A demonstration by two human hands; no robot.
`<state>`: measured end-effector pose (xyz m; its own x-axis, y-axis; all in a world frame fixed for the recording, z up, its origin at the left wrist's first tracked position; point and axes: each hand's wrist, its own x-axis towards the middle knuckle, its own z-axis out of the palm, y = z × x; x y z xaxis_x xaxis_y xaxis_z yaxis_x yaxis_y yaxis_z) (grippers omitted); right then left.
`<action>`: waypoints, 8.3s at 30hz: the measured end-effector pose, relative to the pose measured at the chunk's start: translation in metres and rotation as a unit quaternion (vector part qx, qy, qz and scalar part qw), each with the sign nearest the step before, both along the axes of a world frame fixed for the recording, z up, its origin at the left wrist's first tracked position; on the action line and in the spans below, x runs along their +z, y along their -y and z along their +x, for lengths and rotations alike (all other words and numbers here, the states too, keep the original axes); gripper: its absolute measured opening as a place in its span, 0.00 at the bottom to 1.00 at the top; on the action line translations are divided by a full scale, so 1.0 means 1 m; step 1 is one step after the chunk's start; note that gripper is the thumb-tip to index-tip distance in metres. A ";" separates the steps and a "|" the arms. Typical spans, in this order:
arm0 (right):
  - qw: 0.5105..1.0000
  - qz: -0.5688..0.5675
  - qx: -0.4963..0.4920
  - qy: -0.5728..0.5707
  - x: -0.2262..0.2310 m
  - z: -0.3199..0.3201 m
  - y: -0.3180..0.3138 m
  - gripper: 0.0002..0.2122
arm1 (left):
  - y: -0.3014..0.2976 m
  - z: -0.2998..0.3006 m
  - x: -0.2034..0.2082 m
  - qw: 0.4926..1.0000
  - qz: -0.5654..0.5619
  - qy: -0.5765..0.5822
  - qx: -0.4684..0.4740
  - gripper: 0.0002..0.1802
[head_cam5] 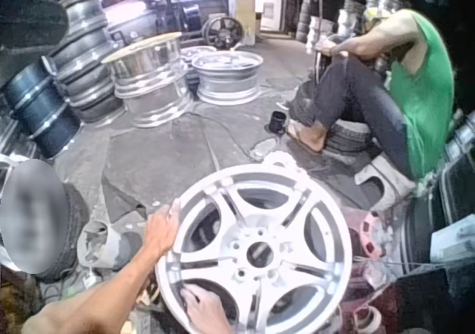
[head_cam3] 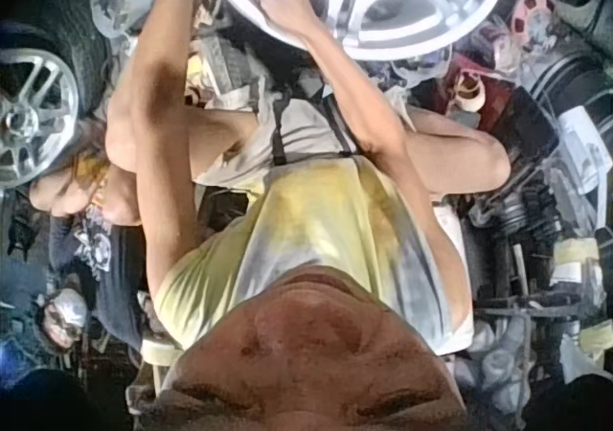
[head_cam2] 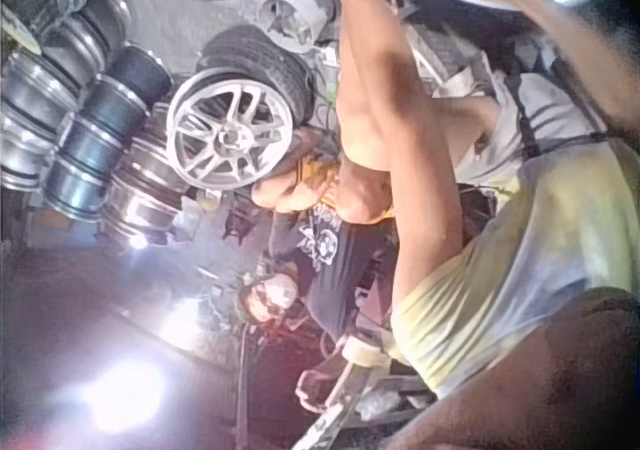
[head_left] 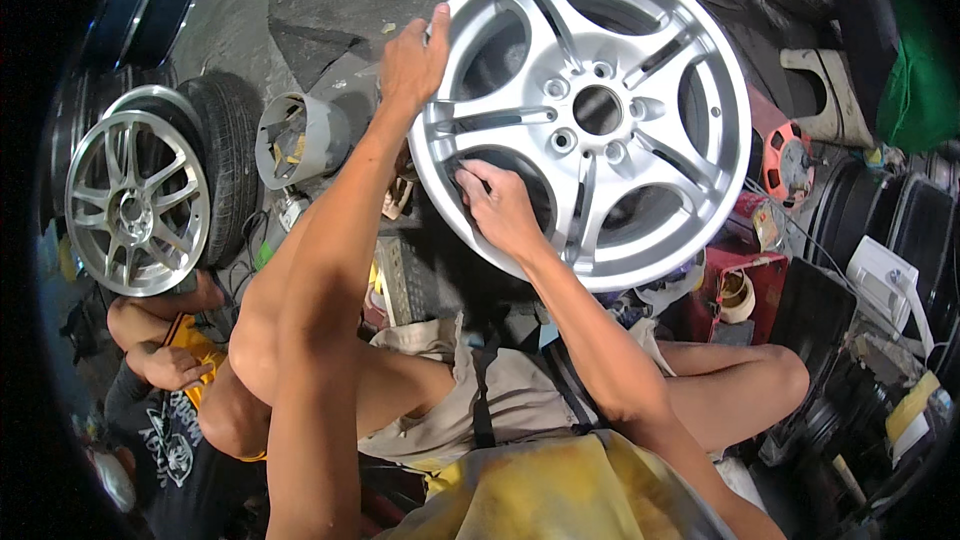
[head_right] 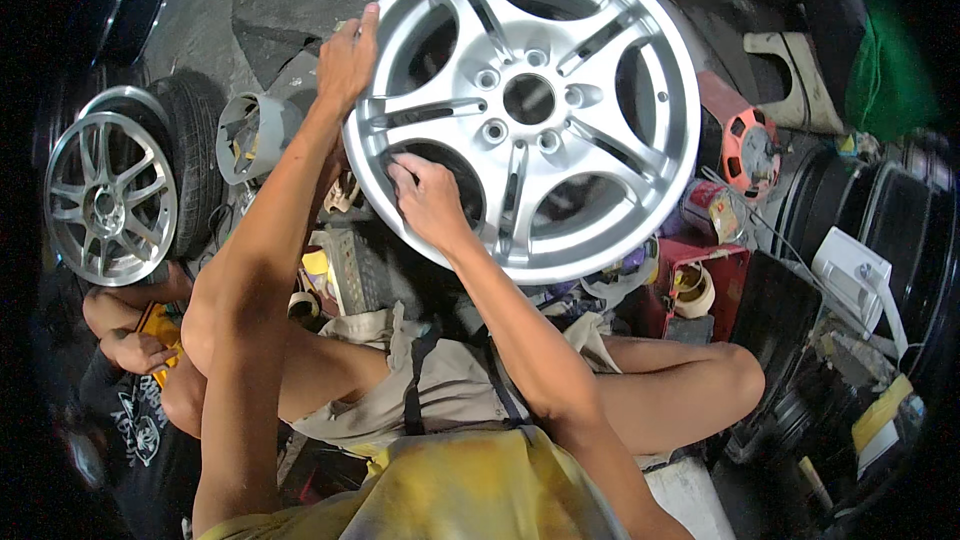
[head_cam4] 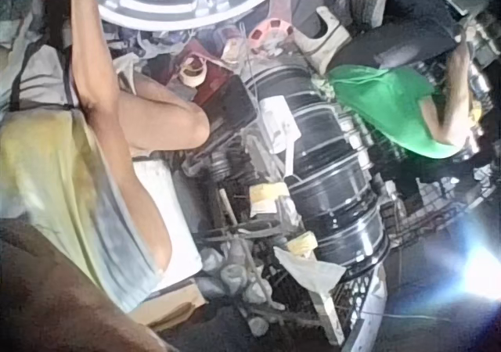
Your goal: The person sits on the floor and scrubs a silver alloy car wheel with a cloth. They wipe the spokes and rim repeatedly, rotating the wheel to access different areas. Another person is visible in the background working on a separate wheel.
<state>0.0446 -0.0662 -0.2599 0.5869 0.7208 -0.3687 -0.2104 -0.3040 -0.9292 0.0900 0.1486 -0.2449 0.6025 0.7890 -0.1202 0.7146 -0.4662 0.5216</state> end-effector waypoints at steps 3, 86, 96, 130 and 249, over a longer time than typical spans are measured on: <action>0.999 0.004 0.024 0.043 -0.005 0.000 0.011 0.11 | 0.002 0.003 0.003 1.000 -0.015 -0.010 0.001 0.46; 0.958 -0.040 0.041 0.282 0.123 -0.006 0.190 0.06 | 0.119 -0.131 0.049 0.739 0.315 -0.235 -0.548 0.11; 0.952 -0.118 0.095 0.266 0.136 -0.014 0.197 0.07 | 0.167 -0.102 0.061 0.693 0.338 -0.384 -0.508 0.13; 0.977 -0.070 -0.011 0.199 0.070 -0.004 0.080 0.09 | 0.148 -0.147 0.105 0.901 -0.166 -0.213 -0.339 0.19; 0.982 0.110 -0.148 0.035 0.104 -0.034 0.109 0.13 | 0.153 -0.134 0.159 0.925 -0.299 0.025 -0.232 0.22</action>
<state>0.0111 -0.1756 -0.1557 0.8016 0.5721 -0.1736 -0.1922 -0.0284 -0.9810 -0.0437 -0.0041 -0.0862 0.8762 0.2451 -0.4150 0.4781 -0.3341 0.8123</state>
